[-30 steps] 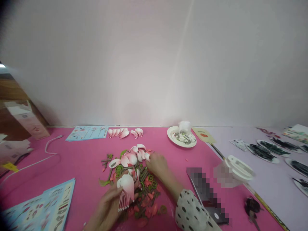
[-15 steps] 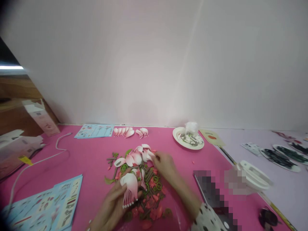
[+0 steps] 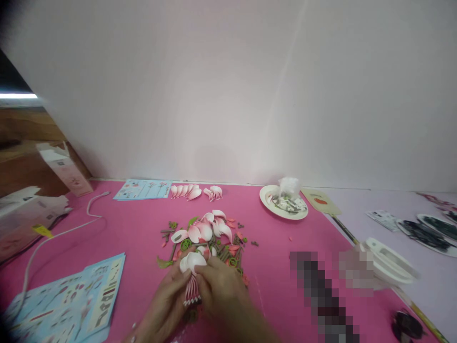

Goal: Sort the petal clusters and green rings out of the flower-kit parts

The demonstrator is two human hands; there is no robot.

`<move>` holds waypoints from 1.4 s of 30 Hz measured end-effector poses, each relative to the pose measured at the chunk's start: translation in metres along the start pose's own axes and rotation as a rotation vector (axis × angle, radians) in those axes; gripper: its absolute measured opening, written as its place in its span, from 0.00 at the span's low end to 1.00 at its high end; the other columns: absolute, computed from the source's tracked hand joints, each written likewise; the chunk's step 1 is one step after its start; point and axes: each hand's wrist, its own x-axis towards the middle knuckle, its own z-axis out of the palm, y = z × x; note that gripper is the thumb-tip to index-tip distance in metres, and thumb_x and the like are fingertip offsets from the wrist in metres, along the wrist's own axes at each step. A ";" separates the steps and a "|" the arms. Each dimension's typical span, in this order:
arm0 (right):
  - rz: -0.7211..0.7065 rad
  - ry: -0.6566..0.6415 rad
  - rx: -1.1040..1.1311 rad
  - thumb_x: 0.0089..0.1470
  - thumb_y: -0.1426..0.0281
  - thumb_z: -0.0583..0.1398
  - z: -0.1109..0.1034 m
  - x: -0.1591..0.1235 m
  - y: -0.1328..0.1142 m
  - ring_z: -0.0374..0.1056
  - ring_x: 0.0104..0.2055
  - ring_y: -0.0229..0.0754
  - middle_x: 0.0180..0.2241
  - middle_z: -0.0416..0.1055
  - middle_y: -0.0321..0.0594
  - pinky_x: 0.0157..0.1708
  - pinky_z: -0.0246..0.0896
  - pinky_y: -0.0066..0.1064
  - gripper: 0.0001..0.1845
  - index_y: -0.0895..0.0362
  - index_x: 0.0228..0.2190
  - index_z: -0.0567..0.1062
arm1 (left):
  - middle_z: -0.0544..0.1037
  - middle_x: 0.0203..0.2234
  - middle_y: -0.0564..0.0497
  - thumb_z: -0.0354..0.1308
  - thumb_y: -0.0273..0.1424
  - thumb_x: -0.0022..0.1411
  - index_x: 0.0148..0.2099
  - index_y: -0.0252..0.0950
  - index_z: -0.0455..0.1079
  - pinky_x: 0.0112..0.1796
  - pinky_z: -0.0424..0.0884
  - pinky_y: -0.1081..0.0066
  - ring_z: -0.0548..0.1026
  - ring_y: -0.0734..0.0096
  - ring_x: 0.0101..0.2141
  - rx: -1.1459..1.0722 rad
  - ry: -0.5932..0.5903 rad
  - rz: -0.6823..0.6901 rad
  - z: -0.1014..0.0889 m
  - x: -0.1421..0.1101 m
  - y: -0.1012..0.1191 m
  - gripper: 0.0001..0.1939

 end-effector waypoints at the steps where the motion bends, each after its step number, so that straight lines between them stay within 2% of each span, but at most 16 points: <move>1: 0.004 0.010 0.028 0.63 0.71 0.51 -0.002 -0.002 -0.001 0.66 0.30 0.38 0.29 0.70 0.39 0.30 0.58 0.26 0.13 0.56 0.34 0.76 | 0.75 0.50 0.46 0.58 0.22 0.60 0.68 0.47 0.46 0.53 0.66 0.62 0.74 0.61 0.50 -0.005 0.000 0.000 0.000 0.000 0.000 0.39; 3: 0.009 0.048 0.066 0.63 0.70 0.52 -0.005 -0.008 -0.001 0.65 0.29 0.37 0.28 0.69 0.38 0.29 0.58 0.26 0.11 0.56 0.37 0.75 | 0.76 0.50 0.45 0.58 0.22 0.59 0.68 0.46 0.46 0.52 0.66 0.62 0.74 0.60 0.49 -0.008 0.003 -0.006 0.001 0.000 0.000 0.39; 6: 0.016 0.103 0.026 0.60 0.69 0.55 -0.007 -0.020 0.001 0.65 0.27 0.36 0.27 0.69 0.37 0.26 0.57 0.25 0.08 0.56 0.36 0.74 | 0.76 0.48 0.45 0.59 0.23 0.58 0.68 0.44 0.47 0.50 0.67 0.63 0.74 0.60 0.49 0.008 0.024 -0.022 0.003 -0.001 0.001 0.40; 11: 0.057 0.096 -0.073 0.55 0.70 0.60 0.000 -0.033 0.003 0.66 0.29 0.38 0.29 0.69 0.37 0.27 0.59 0.25 0.08 0.53 0.39 0.74 | 0.77 0.47 0.45 0.61 0.24 0.57 0.67 0.43 0.49 0.48 0.68 0.64 0.74 0.60 0.47 0.068 0.071 -0.038 0.005 -0.006 0.001 0.39; 18: 0.140 0.110 0.002 0.59 0.69 0.57 0.011 -0.038 0.005 0.69 0.27 0.36 0.27 0.72 0.35 0.26 0.62 0.23 0.09 0.53 0.40 0.74 | 0.78 0.39 0.48 0.64 0.25 0.54 0.65 0.43 0.52 0.44 0.69 0.66 0.76 0.60 0.43 0.092 0.075 -0.069 0.009 -0.009 0.003 0.39; 27: 0.048 0.282 -0.057 0.57 0.70 0.58 0.015 -0.043 0.000 0.68 0.22 0.33 0.25 0.73 0.35 0.22 0.61 0.20 0.08 0.55 0.38 0.76 | 0.78 0.39 0.49 0.66 0.27 0.52 0.63 0.43 0.55 0.46 0.68 0.65 0.76 0.61 0.43 0.107 0.051 -0.064 0.010 -0.011 0.001 0.39; 35: 0.018 0.320 -0.041 0.55 0.72 0.59 0.011 -0.042 -0.007 0.68 0.21 0.33 0.23 0.72 0.34 0.21 0.62 0.18 0.08 0.57 0.38 0.77 | 0.79 0.38 0.49 0.68 0.28 0.51 0.64 0.43 0.54 0.47 0.67 0.66 0.75 0.62 0.44 0.098 0.026 -0.059 0.013 -0.012 0.003 0.41; 42: 0.002 0.331 -0.045 0.54 0.73 0.59 0.010 -0.041 -0.006 0.67 0.20 0.32 0.23 0.72 0.34 0.21 0.62 0.18 0.08 0.57 0.37 0.77 | 0.79 0.39 0.48 0.68 0.28 0.51 0.61 0.41 0.58 0.46 0.67 0.66 0.76 0.62 0.44 0.099 0.016 -0.069 0.010 -0.012 0.002 0.36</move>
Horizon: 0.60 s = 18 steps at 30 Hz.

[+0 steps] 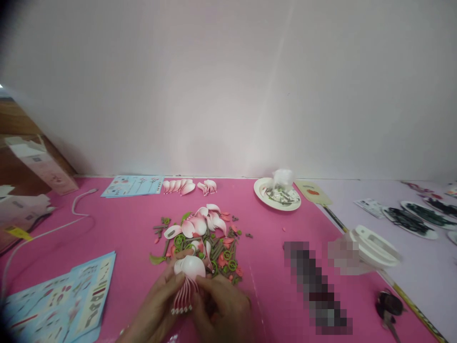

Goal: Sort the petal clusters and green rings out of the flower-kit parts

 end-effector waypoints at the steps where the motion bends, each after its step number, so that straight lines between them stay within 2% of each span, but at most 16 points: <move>1: 0.008 -0.007 0.002 0.54 0.73 0.59 0.000 0.000 0.000 0.67 0.20 0.32 0.22 0.72 0.34 0.21 0.62 0.18 0.08 0.57 0.37 0.77 | 0.79 0.39 0.47 0.68 0.28 0.51 0.60 0.40 0.59 0.46 0.67 0.66 0.76 0.61 0.44 0.001 0.003 -0.006 0.000 0.000 0.000 0.35; 10: 0.151 -0.006 0.033 0.52 0.70 0.58 0.002 0.002 -0.010 0.65 0.20 0.35 0.22 0.70 0.34 0.20 0.59 0.23 0.08 0.55 0.35 0.76 | 0.79 0.38 0.48 0.69 0.28 0.50 0.62 0.41 0.55 0.43 0.68 0.66 0.77 0.61 0.41 0.027 0.030 0.003 0.005 -0.002 0.002 0.40; 14: 0.210 -0.027 0.027 0.47 0.73 0.58 0.007 0.002 -0.014 0.62 0.18 0.33 0.21 0.69 0.32 0.19 0.56 0.22 0.08 0.54 0.32 0.74 | 0.79 0.37 0.49 0.68 0.28 0.51 0.62 0.42 0.56 0.43 0.69 0.66 0.77 0.61 0.41 0.013 0.023 0.010 0.005 -0.002 0.000 0.39; 18: 0.236 -0.085 0.028 0.47 0.74 0.59 0.004 0.002 -0.019 0.63 0.19 0.33 0.21 0.69 0.32 0.20 0.57 0.22 0.08 0.53 0.31 0.75 | 0.79 0.40 0.48 0.67 0.27 0.51 0.62 0.42 0.59 0.42 0.70 0.67 0.77 0.61 0.41 0.027 0.059 0.029 0.008 -0.003 -0.001 0.37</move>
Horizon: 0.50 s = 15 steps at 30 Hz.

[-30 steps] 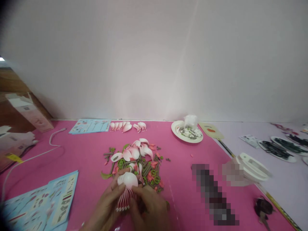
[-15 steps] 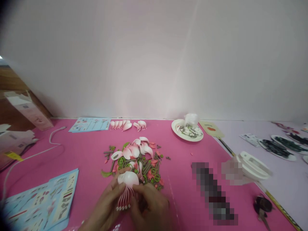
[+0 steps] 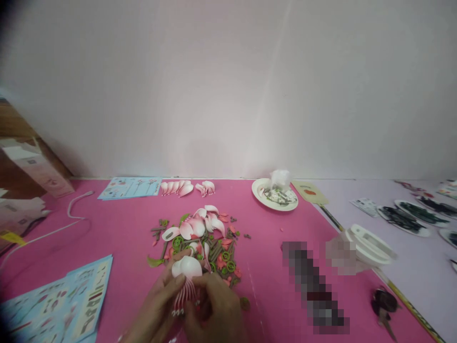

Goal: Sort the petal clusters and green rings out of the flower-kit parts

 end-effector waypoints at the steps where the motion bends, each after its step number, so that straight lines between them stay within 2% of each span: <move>1: 0.007 -0.040 0.017 0.48 0.72 0.59 -0.003 0.001 0.000 0.64 0.20 0.34 0.22 0.70 0.32 0.21 0.58 0.22 0.07 0.53 0.32 0.75 | 0.79 0.41 0.48 0.66 0.27 0.52 0.62 0.42 0.59 0.42 0.70 0.67 0.77 0.61 0.41 0.001 0.020 -0.009 0.000 0.000 0.000 0.36; 4: 0.065 -0.146 0.086 0.57 0.65 0.56 -0.018 0.016 0.009 0.68 0.24 0.36 0.24 0.73 0.34 0.24 0.59 0.24 0.10 0.54 0.37 0.75 | 0.78 0.43 0.47 0.64 0.29 0.53 0.63 0.45 0.57 0.40 0.72 0.65 0.78 0.61 0.39 -0.035 0.088 -0.079 -0.004 0.002 -0.001 0.36; 6: 0.119 -0.121 0.029 0.62 0.63 0.51 -0.026 0.038 0.023 0.68 0.26 0.37 0.25 0.74 0.35 0.25 0.58 0.25 0.15 0.55 0.37 0.75 | 0.78 0.44 0.47 0.65 0.28 0.52 0.64 0.46 0.56 0.39 0.73 0.64 0.79 0.61 0.38 -0.047 0.139 -0.145 -0.009 0.005 -0.003 0.38; 9: 0.144 -0.078 -0.367 0.59 0.69 0.54 -0.027 0.077 0.054 0.69 0.30 0.39 0.27 0.74 0.38 0.30 0.56 0.26 0.11 0.57 0.34 0.77 | 0.79 0.43 0.45 0.66 0.28 0.50 0.63 0.44 0.57 0.38 0.75 0.63 0.80 0.59 0.37 -0.025 0.187 -0.197 -0.014 0.009 -0.004 0.40; 12: 0.157 -0.066 -0.477 0.55 0.72 0.58 -0.015 0.108 0.080 0.69 0.34 0.43 0.33 0.75 0.44 0.31 0.54 0.28 0.08 0.59 0.34 0.77 | 0.80 0.42 0.45 0.66 0.31 0.52 0.63 0.42 0.58 0.39 0.75 0.62 0.80 0.59 0.37 -0.003 0.187 -0.182 -0.013 0.011 -0.003 0.37; 15: 0.162 -0.067 -0.510 0.54 0.72 0.59 -0.003 0.123 0.089 0.69 0.33 0.44 0.31 0.74 0.46 0.29 0.51 0.29 0.06 0.60 0.28 0.76 | 0.80 0.42 0.46 0.65 0.31 0.54 0.62 0.43 0.58 0.41 0.75 0.62 0.80 0.60 0.39 0.018 0.178 -0.164 -0.011 0.011 -0.001 0.35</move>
